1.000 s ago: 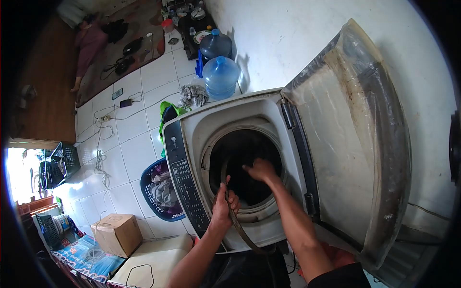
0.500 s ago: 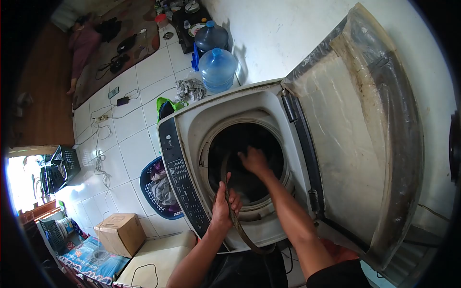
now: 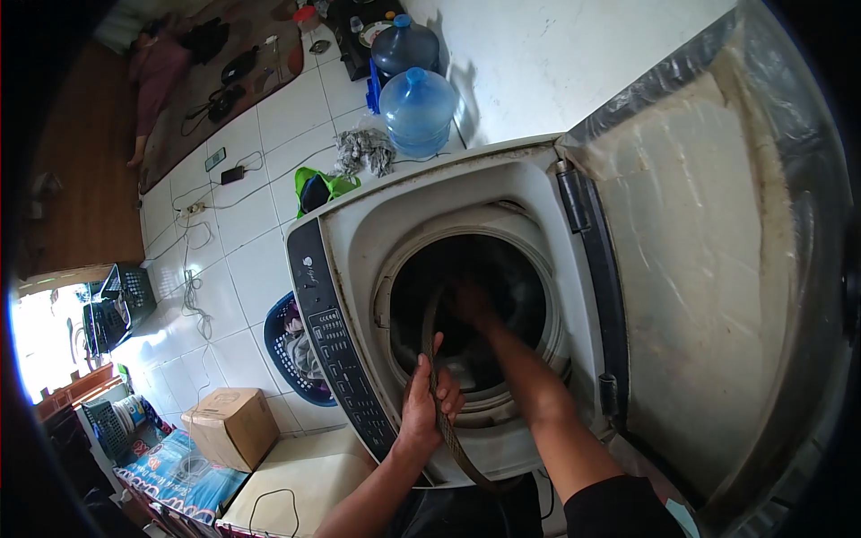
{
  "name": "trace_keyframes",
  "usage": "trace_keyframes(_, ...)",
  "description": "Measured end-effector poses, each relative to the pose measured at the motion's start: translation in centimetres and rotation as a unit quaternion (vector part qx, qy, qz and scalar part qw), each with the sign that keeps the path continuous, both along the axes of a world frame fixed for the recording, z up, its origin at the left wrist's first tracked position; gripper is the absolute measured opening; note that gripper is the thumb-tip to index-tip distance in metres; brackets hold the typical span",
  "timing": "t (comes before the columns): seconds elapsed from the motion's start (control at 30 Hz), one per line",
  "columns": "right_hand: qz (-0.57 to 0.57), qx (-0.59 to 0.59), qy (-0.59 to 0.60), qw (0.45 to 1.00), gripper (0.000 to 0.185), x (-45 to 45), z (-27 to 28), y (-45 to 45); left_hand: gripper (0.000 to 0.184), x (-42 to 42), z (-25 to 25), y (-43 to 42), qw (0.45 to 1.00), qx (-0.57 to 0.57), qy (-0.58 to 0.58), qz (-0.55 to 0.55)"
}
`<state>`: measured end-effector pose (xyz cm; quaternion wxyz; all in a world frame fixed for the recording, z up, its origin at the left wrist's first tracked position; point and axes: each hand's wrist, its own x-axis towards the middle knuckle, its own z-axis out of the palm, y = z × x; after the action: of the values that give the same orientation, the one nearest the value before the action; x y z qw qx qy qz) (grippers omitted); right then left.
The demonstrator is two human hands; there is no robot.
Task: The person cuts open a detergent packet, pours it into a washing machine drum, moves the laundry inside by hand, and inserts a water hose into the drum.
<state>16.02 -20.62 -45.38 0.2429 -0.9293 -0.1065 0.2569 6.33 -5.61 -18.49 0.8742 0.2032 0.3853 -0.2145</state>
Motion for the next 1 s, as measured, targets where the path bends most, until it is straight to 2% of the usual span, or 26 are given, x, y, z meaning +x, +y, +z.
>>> trace_keyframes(0.03,0.001,0.001,0.002,1.000,0.056,-0.4,-0.3,0.2,0.053,0.1,0.2,0.0,1.000,-0.002,0.013,-0.003)
trace_keyframes(0.1,-0.007,0.012,-0.126,0.992,0.048,-1.9,-1.4,0.7,0.053,0.3,0.4,-0.1,1.000,-0.001,0.029,-0.003)
trace_keyframes(0.17,0.018,0.001,-0.132,0.991,0.048,-3.6,-7.8,0.2,0.054,0.3,0.4,0.0,1.000,0.007,0.023,-0.016)
trace_keyframes(0.23,0.045,-0.011,-0.141,0.989,0.047,-3.1,-6.8,0.4,0.054,0.1,0.1,0.0,0.999,0.020,0.025,-0.020)
trace_keyframes(0.3,0.115,-0.029,0.041,0.992,0.036,-1.1,-4.5,-0.4,0.053,0.1,0.1,-0.3,0.999,0.028,0.020,-0.027)
trace_keyframes(0.33,0.116,-0.030,0.036,0.992,0.036,0.4,-4.9,-0.5,0.053,0.2,0.1,-0.3,0.999,0.031,0.030,-0.026)
trace_keyframes(0.4,0.249,-0.087,0.171,0.949,0.035,2.9,-6.0,0.3,0.053,0.2,0.0,-0.2,0.998,0.037,0.037,-0.020)
trace_keyframes(0.43,0.251,-0.087,0.168,0.949,0.035,3.3,-6.9,0.6,0.053,0.1,-0.1,-0.2,0.998,0.037,0.042,-0.017)
trace_keyframes(0.5,0.156,0.015,0.272,0.950,0.040,3.7,-8.2,1.0,0.053,0.1,0.0,-0.3,0.998,0.038,0.047,-0.015)
trace_keyframes(0.53,0.156,0.016,0.270,0.950,0.040,3.5,-7.6,1.7,0.053,0.3,0.3,-0.4,0.998,0.036,0.054,-0.013)
trace_keyframes(0.57,0.049,0.071,0.162,0.983,0.043,2.7,-7.0,2.8,0.053,0.4,0.4,-0.5,0.997,0.035,0.063,-0.011)
trace_keyframes(0.6,-0.059,0.125,0.051,0.989,0.046,2.3,-6.2,4.0,0.053,0.4,0.2,-0.6,0.997,0.038,0.063,-0.011)
trace_keyframes(0.63,-0.060,0.129,0.053,0.988,0.046,2.3,-5.3,5.3,0.052,0.3,0.0,-0.8,0.997,0.031,0.070,0.000)
trace_keyframes(0.67,-0.262,0.280,0.255,0.888,0.046,2.3,-4.5,6.4,0.051,0.0,-0.1,-1.0,0.997,0.022,0.079,0.011)
trace_keyframes(0.7,-0.434,0.398,0.428,0.685,0.045,2.1,-4.1,7.3,0.051,-0.1,-0.1,-1.3,0.996,0.024,0.083,0.011)
trace_keyframes(0.73,-0.437,0.398,0.431,0.682,0.045,1.6,-4.2,8.0,0.050,-0.1,0.0,-1.5,0.996,0.029,0.081,0.013)
trace_keyframes(0.77,-0.314,0.350,0.371,0.801,0.044,1.4,-4.2,8.9,0.050,0.0,0.1,-1.7,0.996,0.033,0.077,0.016)
trace_keyframes(0.8,-0.178,0.290,0.298,0.892,0.044,1.4,-4.2,9.7,0.050,0.0,0.1,-1.8,0.996,0.035,0.077,0.016)
trace_keyframes(0.83,-0.036,0.219,0.214,0.951,0.043,1.3,-4.1,10.3,0.049,0.0,0.2,-2.1,0.996,0.038,0.079,0.020)
trace_keyframes(0.87,0.107,0.139,0.120,0.977,0.043,1.3,-3.9,10.6,0.049,-0.1,0.3,-2.2,0.996,0.040,0.079,0.023)
trace_keyframes(0.9,0.247,0.052,0.020,0.967,0.043,1.5,-4.1,10.5,0.049,0.0,0.3,-2.3,0.996,0.039,0.076,0.024)
trace_keyframes(0.93,0.248,0.051,0.017,0.967,0.043,0.4,-4.4,9.8,0.049,0.0,0.2,-2.4,0.996,0.039,0.073,0.026)
trace_keyframes(1.0,0.085,0.094,-0.033,0.991,0.040,-3.1,-4.4,7.5,0.049,0.0,0.3,-2.6,0.997,0.040,0.068,0.025)
